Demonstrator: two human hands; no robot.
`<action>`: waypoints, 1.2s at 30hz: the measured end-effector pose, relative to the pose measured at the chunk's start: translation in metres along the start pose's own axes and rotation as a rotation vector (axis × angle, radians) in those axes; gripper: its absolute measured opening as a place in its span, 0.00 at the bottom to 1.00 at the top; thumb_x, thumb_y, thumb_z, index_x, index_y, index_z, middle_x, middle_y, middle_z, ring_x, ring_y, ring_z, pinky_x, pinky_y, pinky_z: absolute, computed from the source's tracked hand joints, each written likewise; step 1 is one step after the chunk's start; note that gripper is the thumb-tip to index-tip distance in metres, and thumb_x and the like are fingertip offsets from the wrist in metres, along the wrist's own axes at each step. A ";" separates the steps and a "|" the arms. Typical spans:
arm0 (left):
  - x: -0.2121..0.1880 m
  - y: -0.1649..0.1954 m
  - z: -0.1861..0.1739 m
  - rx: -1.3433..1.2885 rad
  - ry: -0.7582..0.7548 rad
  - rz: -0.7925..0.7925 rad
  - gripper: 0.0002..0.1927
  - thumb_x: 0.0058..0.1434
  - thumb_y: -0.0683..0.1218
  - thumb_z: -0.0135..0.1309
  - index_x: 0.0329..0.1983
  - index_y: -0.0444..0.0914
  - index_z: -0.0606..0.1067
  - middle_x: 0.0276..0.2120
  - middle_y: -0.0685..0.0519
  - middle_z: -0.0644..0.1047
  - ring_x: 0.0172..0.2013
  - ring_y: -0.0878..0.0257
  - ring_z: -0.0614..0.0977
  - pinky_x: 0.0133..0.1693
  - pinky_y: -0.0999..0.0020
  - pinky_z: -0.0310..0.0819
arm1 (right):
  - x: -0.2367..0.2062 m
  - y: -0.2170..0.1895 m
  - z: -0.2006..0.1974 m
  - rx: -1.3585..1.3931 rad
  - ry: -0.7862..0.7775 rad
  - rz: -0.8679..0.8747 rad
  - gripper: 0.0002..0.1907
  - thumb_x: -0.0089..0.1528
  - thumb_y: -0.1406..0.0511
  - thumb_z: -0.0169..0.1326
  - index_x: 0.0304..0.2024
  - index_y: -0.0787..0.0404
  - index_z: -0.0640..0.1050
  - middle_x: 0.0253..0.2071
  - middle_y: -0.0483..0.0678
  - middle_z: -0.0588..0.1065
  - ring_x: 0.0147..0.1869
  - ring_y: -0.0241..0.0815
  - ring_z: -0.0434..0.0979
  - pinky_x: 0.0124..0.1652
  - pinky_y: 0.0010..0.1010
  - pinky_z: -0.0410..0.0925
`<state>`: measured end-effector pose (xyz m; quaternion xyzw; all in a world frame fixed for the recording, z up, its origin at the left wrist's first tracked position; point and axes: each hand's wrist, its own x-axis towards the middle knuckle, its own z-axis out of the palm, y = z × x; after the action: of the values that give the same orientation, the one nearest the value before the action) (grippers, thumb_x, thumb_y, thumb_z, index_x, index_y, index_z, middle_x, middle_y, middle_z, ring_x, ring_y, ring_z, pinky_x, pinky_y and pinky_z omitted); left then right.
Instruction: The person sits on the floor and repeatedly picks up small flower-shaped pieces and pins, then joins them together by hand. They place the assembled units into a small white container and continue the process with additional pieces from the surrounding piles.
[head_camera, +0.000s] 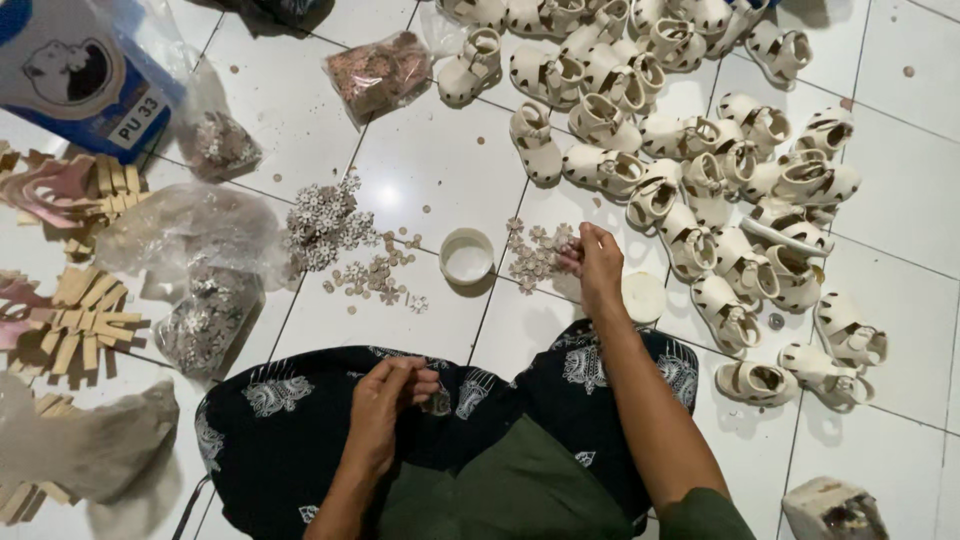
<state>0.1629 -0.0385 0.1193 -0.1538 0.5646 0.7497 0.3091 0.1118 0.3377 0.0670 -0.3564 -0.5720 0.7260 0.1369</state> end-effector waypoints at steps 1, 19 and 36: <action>0.000 0.001 0.000 -0.007 0.004 0.002 0.18 0.69 0.51 0.49 0.46 0.30 0.78 0.37 0.44 0.84 0.36 0.61 0.84 0.41 0.68 0.78 | 0.006 -0.001 0.002 -0.109 0.052 0.022 0.24 0.70 0.55 0.49 0.59 0.66 0.69 0.39 0.51 0.73 0.37 0.40 0.76 0.38 0.32 0.76; 0.007 -0.024 -0.022 0.043 0.077 0.005 0.11 0.66 0.48 0.53 0.37 0.33 0.75 0.34 0.46 0.82 0.33 0.62 0.82 0.38 0.68 0.77 | 0.021 0.001 -0.057 -0.700 0.336 -0.329 0.24 0.62 0.73 0.56 0.61 0.65 0.69 0.43 0.51 0.80 0.43 0.42 0.81 0.44 0.31 0.74; 0.000 -0.013 -0.028 0.071 0.227 -0.137 0.14 0.70 0.49 0.49 0.40 0.32 0.75 0.33 0.45 0.80 0.34 0.59 0.80 0.39 0.64 0.76 | -0.003 0.006 -0.014 -1.041 0.220 -0.472 0.34 0.63 0.73 0.56 0.70 0.61 0.61 0.58 0.61 0.70 0.60 0.60 0.72 0.56 0.45 0.68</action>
<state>0.1676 -0.0630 0.1010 -0.2651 0.6101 0.6842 0.2990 0.1249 0.3444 0.0610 -0.3129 -0.9000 0.2576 0.1605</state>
